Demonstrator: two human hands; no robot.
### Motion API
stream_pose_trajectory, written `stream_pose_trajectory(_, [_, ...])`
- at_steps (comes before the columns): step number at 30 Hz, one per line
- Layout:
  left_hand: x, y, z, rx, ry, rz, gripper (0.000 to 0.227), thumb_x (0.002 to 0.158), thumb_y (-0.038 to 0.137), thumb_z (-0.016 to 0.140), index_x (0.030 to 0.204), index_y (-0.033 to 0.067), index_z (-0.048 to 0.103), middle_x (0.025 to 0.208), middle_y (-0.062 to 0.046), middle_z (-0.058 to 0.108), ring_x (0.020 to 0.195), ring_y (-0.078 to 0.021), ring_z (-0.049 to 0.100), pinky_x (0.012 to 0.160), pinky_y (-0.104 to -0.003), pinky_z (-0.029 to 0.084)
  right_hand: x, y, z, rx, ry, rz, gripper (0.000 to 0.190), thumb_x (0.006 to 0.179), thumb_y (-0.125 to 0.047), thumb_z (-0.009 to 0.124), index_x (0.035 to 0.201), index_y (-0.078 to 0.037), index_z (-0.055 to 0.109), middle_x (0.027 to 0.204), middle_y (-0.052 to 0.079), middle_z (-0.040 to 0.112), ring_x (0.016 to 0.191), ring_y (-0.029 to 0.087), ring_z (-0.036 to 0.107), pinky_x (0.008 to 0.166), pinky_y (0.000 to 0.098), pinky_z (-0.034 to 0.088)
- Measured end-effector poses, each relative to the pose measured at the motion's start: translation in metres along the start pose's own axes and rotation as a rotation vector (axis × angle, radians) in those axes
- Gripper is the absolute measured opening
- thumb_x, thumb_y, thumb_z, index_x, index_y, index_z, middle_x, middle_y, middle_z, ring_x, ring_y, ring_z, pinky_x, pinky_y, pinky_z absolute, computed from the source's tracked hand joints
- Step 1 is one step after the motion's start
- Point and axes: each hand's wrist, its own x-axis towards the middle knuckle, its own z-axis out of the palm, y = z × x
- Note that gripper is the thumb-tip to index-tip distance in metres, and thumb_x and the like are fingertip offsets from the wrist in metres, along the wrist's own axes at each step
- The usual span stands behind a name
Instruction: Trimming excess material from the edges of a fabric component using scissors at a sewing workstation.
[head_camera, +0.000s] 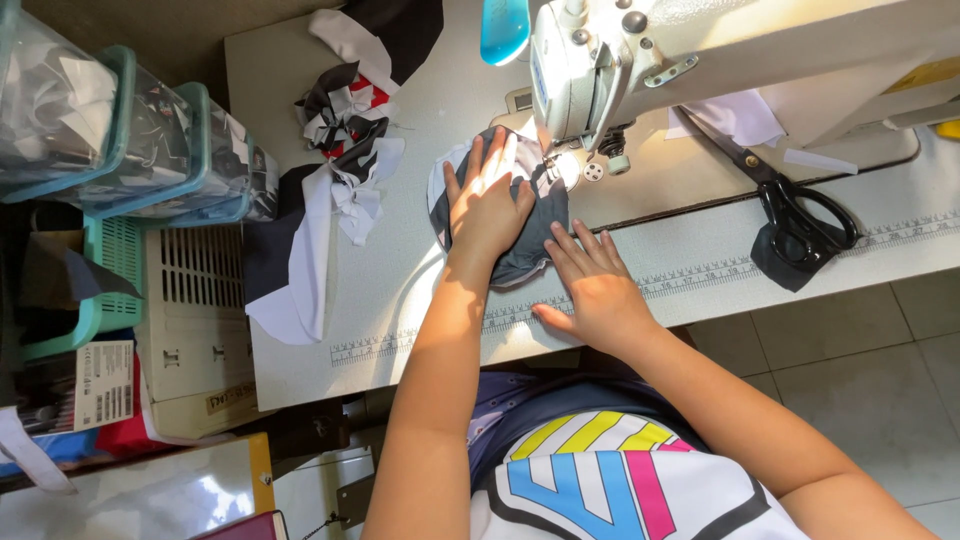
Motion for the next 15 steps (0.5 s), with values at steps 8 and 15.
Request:
stream_pose_trajectory(8, [0.018, -0.022, 0.009, -0.048, 0.078, 0.145, 0.067, 0.087, 0.037, 0.045, 0.149, 0.0198, 0.028, 0.158, 0.003, 0.018, 0.146, -0.0233, 0.013, 0.113, -0.063, 0.006, 0.010, -0.010, 0.014, 0.012, -0.029, 0.035, 0.086, 0.081, -0.057, 0.058, 0.142, -0.002, 0.035, 0.154, 0.016, 0.025, 0.143, 0.031, 0.017, 0.115, 0.0466, 0.005])
stream_pose_trajectory(15, [0.010, -0.018, 0.004, -0.060, 0.223, 0.360, 0.040, 0.089, 0.035, 0.052, 0.121, 0.0129, 0.059, 0.141, -0.002, 0.049, 0.138, -0.0190, 0.032, 0.113, -0.057, 0.013, 0.013, -0.012, 0.020, -0.002, -0.071, 0.064, 0.087, 0.083, -0.059, 0.054, 0.143, -0.001, 0.032, 0.154, 0.017, 0.023, 0.144, 0.031, 0.014, 0.116, 0.0456, 0.000])
